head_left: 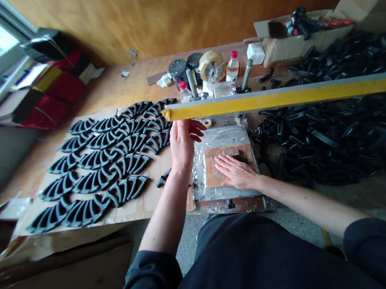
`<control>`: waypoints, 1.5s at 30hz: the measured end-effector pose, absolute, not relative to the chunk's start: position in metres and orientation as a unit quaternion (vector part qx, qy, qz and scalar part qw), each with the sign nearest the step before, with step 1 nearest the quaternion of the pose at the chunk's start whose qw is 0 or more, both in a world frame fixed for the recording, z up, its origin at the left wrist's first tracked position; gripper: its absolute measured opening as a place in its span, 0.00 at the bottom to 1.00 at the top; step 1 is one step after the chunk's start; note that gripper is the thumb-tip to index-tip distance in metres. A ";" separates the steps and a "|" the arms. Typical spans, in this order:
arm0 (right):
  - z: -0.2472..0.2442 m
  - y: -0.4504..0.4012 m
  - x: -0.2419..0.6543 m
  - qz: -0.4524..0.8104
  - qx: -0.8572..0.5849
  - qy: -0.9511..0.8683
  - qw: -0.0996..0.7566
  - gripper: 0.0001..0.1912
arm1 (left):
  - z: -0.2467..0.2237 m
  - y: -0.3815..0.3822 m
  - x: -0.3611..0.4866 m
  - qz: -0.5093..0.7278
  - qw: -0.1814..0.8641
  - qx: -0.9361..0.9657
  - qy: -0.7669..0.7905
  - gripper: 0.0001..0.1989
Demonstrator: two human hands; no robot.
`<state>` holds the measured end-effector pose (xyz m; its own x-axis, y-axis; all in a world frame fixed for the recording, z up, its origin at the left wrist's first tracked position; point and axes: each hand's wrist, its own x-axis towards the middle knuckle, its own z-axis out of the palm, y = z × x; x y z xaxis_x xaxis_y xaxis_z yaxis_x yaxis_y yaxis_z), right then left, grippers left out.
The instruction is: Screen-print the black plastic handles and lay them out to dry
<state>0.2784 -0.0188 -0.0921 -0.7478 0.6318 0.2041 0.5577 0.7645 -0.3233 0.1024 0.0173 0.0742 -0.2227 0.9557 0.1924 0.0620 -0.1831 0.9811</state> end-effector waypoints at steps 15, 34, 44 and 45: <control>-0.087 0.008 0.313 0.077 -0.578 -0.812 0.035 0.13 | 0.060 0.022 0.097 0.587 0.372 0.501 0.516 0.24; -0.020 -0.048 0.291 0.228 -0.549 -0.772 0.226 0.14 | -0.027 -0.060 0.130 0.323 0.395 0.600 0.616 0.19; -0.015 -0.062 0.298 0.376 -0.585 -0.637 0.332 0.13 | -0.022 -0.035 0.089 0.416 0.398 0.458 0.677 0.19; -0.014 -0.061 0.298 0.373 -0.587 -0.635 0.336 0.13 | -0.017 -0.038 0.091 0.429 0.362 0.481 0.674 0.20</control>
